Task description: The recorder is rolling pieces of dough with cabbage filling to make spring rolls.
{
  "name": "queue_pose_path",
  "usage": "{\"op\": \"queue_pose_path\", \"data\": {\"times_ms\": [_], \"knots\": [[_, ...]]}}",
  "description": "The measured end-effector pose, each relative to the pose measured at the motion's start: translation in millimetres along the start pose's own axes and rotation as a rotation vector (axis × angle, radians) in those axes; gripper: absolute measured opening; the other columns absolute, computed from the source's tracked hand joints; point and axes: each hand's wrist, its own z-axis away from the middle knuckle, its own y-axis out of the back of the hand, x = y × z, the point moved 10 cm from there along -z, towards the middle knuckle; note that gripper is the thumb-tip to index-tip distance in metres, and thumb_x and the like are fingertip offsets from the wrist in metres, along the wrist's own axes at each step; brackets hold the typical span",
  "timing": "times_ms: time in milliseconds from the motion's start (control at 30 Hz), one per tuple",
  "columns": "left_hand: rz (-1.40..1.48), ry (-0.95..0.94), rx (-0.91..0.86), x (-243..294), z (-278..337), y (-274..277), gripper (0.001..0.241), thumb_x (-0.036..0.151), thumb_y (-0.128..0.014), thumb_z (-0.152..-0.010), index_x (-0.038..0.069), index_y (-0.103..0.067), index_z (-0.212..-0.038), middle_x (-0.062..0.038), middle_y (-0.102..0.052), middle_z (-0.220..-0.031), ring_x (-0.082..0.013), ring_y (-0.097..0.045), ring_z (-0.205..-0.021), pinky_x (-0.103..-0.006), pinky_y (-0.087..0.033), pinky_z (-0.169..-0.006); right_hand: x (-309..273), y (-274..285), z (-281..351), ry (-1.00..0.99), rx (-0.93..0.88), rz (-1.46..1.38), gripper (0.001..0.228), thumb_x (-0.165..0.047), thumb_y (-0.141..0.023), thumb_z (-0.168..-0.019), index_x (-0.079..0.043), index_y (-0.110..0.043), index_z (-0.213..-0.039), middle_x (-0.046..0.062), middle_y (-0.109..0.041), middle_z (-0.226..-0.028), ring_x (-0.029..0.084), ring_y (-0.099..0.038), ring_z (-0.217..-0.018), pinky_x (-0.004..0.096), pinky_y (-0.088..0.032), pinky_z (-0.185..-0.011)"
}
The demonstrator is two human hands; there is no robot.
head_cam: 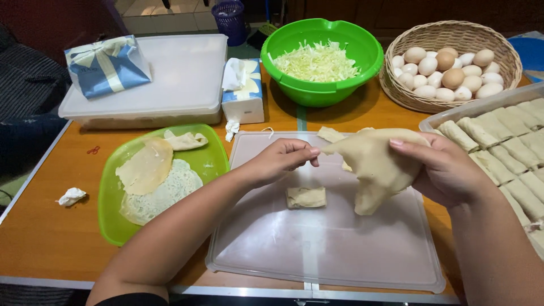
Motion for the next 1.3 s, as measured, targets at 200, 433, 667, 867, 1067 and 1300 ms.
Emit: {"op": "queue_pose_path", "data": {"times_ms": [200,433,667,867,1067,1300], "knots": [[0.022,0.092,-0.024,12.5,-12.0,-13.4,0.036,0.034,-0.059,-0.105,0.008,-0.074,-0.124,0.011,-0.051,-0.078,-0.0029,-0.037,-0.068,-0.0220,-0.031,-0.059,0.0,9.2,1.4,0.036,-0.021,-0.053,0.041,-0.019,-0.061,-0.096,0.006,-0.063,-0.128,0.016,-0.073,-0.115,0.025,-0.071,-0.100,0.042,-0.057,-0.090],[0.047,0.065,-0.205,6.3,-24.6,-32.2,0.044,0.036,-0.048,-0.107,0.023,-0.049,-0.149,0.010,-0.046,-0.082,-0.0048,-0.044,-0.078,-0.0196,-0.042,-0.076,-2.1,33.5,7.0,0.029,0.071,-0.042,0.042,-0.017,-0.061,-0.095,0.007,-0.062,-0.129,0.016,-0.073,-0.117,0.024,-0.071,-0.102,0.042,-0.057,-0.090],[0.163,0.071,-0.164,-14.7,-40.8,-14.7,0.027,0.026,-0.054,-0.111,0.006,-0.067,-0.123,0.008,-0.044,-0.079,-0.0061,-0.038,-0.072,-0.0232,-0.035,-0.066,-4.0,49.9,6.9,0.051,0.142,-0.057,0.040,-0.016,-0.063,-0.095,0.005,-0.062,-0.129,0.015,-0.072,-0.115,0.023,-0.071,-0.101,0.041,-0.057,-0.088],[0.079,0.062,-0.203,-6.9,-39.3,-22.0,0.037,0.018,-0.056,-0.105,0.011,-0.062,-0.141,0.009,-0.045,-0.088,-0.0057,-0.040,-0.078,-0.0240,-0.036,-0.071,-6.0,50.6,4.1,0.064,0.117,-0.080,0.039,-0.016,-0.063,-0.094,0.004,-0.063,-0.128,0.014,-0.072,-0.115,0.023,-0.071,-0.101,0.041,-0.057,-0.089],[-0.205,0.039,-0.188,0.5,-48.1,-34.0,0.050,0.022,-0.055,-0.102,0.013,-0.051,-0.151,0.001,-0.058,-0.109,-0.0115,-0.053,-0.095,-0.0285,-0.046,-0.087,-15.8,59.1,5.5,0.158,0.100,-0.137,0.036,-0.015,-0.063,-0.097,0.002,-0.062,-0.129,0.013,-0.070,-0.118,0.022,-0.070,-0.107,0.040,-0.055,-0.095],[-0.582,-0.069,0.012,-14.8,-95.8,-32.1,0.056,0.051,-0.041,-0.109,0.005,-0.062,-0.136,-0.013,-0.072,-0.126,-0.0235,-0.068,-0.116,-0.0367,-0.051,-0.103,-17.3,50.9,9.6,0.152,0.166,-0.021,0.043,-0.018,-0.058,-0.096,0.001,-0.061,-0.134,0.012,-0.070,-0.124,0.021,-0.069,-0.110,0.040,-0.054,-0.097]]}}
